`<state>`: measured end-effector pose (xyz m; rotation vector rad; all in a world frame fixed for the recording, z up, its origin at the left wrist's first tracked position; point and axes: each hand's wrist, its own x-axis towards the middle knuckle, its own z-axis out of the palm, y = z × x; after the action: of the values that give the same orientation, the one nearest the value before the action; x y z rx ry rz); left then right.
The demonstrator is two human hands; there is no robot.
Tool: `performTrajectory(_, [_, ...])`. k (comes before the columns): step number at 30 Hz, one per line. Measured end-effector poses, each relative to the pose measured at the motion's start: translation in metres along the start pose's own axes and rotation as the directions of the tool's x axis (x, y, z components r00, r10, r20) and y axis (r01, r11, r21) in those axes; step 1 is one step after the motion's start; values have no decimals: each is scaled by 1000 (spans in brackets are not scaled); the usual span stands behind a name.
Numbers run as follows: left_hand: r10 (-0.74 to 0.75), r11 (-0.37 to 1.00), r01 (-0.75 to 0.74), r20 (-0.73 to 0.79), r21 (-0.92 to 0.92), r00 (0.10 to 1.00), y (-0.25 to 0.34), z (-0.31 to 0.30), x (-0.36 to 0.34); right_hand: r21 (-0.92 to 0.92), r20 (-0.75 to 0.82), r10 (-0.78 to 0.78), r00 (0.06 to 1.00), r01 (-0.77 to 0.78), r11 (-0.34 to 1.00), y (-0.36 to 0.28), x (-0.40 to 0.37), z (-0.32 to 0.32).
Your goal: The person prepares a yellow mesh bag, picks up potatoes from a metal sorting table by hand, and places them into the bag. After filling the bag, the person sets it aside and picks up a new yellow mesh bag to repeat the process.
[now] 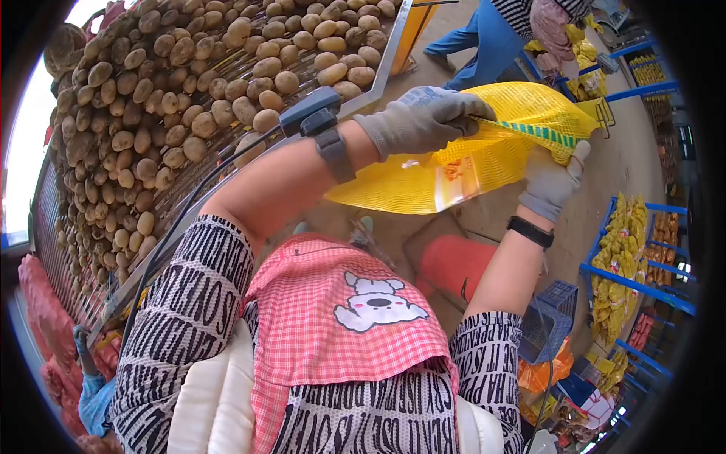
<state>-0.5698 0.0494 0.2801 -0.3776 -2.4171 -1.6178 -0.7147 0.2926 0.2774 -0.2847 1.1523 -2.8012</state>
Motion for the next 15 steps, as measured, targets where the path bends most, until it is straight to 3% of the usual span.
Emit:
performTrajectory(2, [25,999,-24,33,-49,999,11,10,8,130,242,55,969,-89,987,-36,-5,-8])
performTrajectory(5, [110,974,-90,84,-208,990,17,17,16,40,319,64,946,-80,996,-63,-19,-2])
performTrajectory(6, [52,990,-34,126,-140,991,17,16,18,8,240,135,961,-142,990,-63,-31,16])
performTrajectory(7, [-5,997,18,167,-71,986,17,17,19,-185,79,114,990,-98,978,-53,-30,7])
performTrajectory(8, [27,999,-31,173,21,984,4,15,20,-376,-81,55,995,-82,923,-40,-31,-12])
performTrajectory(9, [-92,993,68,276,95,957,2,6,20,-287,-156,145,977,-185,940,-24,-46,-24])
performTrajectory(11, [-137,976,68,343,204,929,-41,10,13,-162,-287,331,899,-386,908,5,-82,-35])
performTrajectory(12, [-362,918,224,462,327,810,-35,-1,2,-102,-344,403,848,-460,882,29,-113,-44])
performTrajectory(14, [-435,890,249,548,382,714,-63,2,-18,57,-404,583,706,-616,786,57,-152,-62])
performTrajectory(15, [-434,891,247,557,381,708,-83,9,-28,162,-405,658,634,-659,735,74,-168,-69])
